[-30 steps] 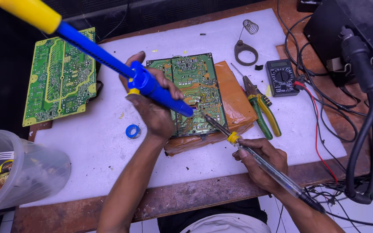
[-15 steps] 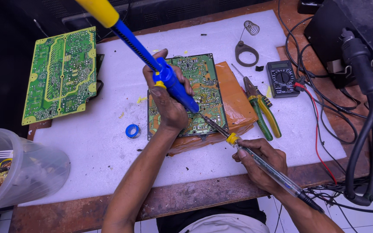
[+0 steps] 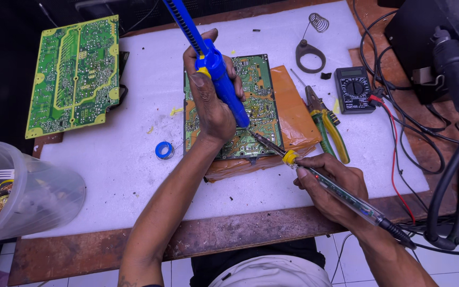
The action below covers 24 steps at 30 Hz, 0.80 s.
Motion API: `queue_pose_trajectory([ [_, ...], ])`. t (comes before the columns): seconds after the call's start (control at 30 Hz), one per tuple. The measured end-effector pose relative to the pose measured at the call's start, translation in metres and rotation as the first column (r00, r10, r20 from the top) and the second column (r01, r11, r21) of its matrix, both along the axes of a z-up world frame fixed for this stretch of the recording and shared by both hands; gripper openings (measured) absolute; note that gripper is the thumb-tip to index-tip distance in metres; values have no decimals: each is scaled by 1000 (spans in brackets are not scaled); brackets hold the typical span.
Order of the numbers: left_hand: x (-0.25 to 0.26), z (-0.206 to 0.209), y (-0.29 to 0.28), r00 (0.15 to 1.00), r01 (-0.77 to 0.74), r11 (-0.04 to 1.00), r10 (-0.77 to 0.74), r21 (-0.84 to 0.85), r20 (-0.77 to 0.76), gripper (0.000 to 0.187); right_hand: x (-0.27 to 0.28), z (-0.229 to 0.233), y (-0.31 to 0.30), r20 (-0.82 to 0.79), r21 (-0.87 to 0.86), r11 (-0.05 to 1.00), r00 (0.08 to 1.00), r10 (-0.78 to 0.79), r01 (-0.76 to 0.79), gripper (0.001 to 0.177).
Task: The person uses a soldering iron and a blue desoldering pump to work on a green circuit board. They repeatedly heat solder joints with the iron and use the pump to remove molten solder from the board's surface.
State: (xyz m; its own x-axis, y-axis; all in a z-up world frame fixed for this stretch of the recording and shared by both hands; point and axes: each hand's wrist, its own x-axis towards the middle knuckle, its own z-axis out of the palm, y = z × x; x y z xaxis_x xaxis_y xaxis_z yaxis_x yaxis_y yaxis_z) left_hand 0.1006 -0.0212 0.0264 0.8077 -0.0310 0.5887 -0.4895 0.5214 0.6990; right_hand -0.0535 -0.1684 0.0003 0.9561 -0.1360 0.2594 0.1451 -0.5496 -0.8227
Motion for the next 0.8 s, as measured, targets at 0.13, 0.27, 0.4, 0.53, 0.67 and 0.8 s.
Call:
queue_pose_trajectory([
  [0.13, 0, 0, -3, 999, 37, 999, -37, -4, 5, 62, 1, -1, -1, -19, -15, 999, 999, -38, 37, 17],
  [0.27, -2, 1, -5, 999, 42, 998, -44, 42, 25, 61, 1, -3, -1, -23, 29, 999, 1000, -19, 20, 16],
  [0.4, -1, 1, -6, 998, 51, 997, -52, 62, 21, 64, 0, -5, 0, -2, 18, 1000, 1000, -17, 17, 15],
  [0.53, -2, 2, -7, 999, 36, 995, -37, 90, 19, 64, 0, -8, -1, 4, -5, 1000, 1000, -21, 21, 16],
  [0.67, 0, 1, -9, 998, 50, 994, -53, 95, 23, 65, 0, -9, -1, 19, -10, 1000, 1000, -21, 21, 15],
  [0.8, 1, -2, -11, 998, 56, 992, -59, 117, 15, 64, 0, -9, -2, 27, 7, 1000, 1000, -7, 7, 16],
])
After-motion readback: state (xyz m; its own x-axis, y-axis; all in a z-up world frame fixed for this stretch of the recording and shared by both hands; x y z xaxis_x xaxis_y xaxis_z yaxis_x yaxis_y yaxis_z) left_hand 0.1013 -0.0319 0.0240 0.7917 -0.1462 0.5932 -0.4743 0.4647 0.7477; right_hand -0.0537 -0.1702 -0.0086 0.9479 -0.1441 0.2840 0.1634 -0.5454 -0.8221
